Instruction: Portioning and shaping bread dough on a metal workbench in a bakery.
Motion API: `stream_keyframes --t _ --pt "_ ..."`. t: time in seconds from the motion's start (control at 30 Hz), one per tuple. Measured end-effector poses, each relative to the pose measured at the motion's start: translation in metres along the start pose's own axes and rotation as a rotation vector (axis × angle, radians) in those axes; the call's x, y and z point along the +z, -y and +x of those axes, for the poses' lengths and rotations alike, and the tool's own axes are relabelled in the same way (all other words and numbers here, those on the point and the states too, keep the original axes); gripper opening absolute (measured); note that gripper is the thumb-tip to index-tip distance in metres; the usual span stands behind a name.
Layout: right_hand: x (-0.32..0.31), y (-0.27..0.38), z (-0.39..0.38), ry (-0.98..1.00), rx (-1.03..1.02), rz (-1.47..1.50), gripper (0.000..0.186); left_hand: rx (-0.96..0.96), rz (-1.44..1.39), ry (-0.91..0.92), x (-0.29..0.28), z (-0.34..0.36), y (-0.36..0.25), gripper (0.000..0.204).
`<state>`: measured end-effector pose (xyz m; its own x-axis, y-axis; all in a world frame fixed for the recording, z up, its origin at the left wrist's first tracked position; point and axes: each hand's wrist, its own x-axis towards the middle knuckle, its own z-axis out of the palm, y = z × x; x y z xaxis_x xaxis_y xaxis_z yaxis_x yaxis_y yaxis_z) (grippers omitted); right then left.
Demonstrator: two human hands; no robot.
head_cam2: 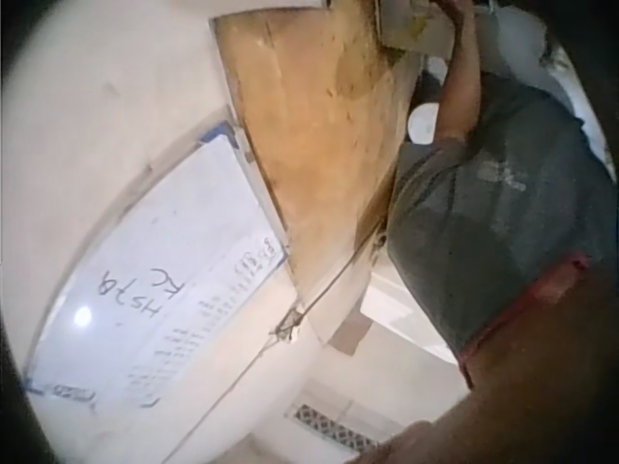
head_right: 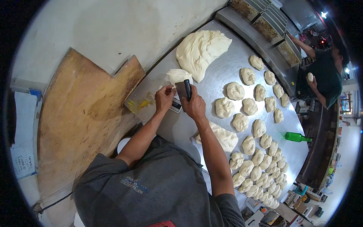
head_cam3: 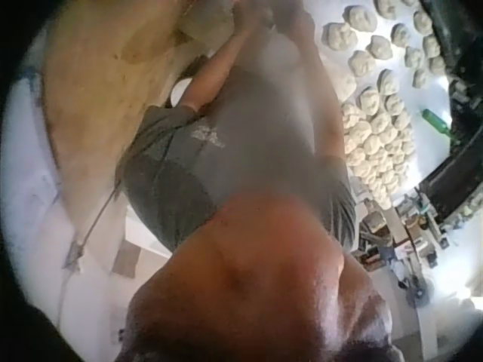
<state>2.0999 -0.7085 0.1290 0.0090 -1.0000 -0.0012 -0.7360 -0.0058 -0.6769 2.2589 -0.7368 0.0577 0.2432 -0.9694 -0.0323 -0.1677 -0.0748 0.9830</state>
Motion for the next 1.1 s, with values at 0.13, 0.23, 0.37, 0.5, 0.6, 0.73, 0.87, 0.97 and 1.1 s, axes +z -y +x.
stream_keyframes --t 0.13,0.23,0.37,0.5,0.6,0.73,0.87,0.97,1.1 --pt "0.013 0.002 0.001 -0.048 -0.041 0.028 0.054 -0.013 0.096 0.022 -0.008 0.002 -0.002 0.021" --pt "0.015 0.004 0.003 -0.053 -0.028 0.046 0.053 0.011 0.132 0.043 -0.016 0.000 -0.008 0.021" --pt "0.015 0.004 0.015 -0.034 0.060 0.068 0.054 0.132 -0.030 0.187 -0.028 -0.016 -0.033 0.020" --pt "0.017 -0.015 0.027 -0.017 -0.043 0.201 0.054 0.124 -0.409 0.740 -0.030 -0.071 -0.068 0.019" --pt "-0.013 -0.013 0.025 -0.022 -0.091 0.245 0.048 0.171 -0.345 0.884 -0.023 -0.103 -0.091 0.018" --pt "-0.075 -0.001 0.008 -0.063 0.045 0.467 0.042 0.497 -0.119 1.000 0.023 -0.125 -0.026 0.021" --pt "-0.104 -0.001 -0.033 -0.220 0.137 0.391 0.045 0.595 0.039 1.229 0.054 -0.135 0.020 0.022" --pt "-0.108 -0.013 -0.078 -0.278 0.210 0.364 0.048 0.602 0.099 0.955 0.054 -0.144 0.010 0.022" --pt "-0.102 -0.029 -0.135 -0.280 0.338 0.463 0.048 0.541 0.132 0.952 0.047 -0.141 0.014 0.019"
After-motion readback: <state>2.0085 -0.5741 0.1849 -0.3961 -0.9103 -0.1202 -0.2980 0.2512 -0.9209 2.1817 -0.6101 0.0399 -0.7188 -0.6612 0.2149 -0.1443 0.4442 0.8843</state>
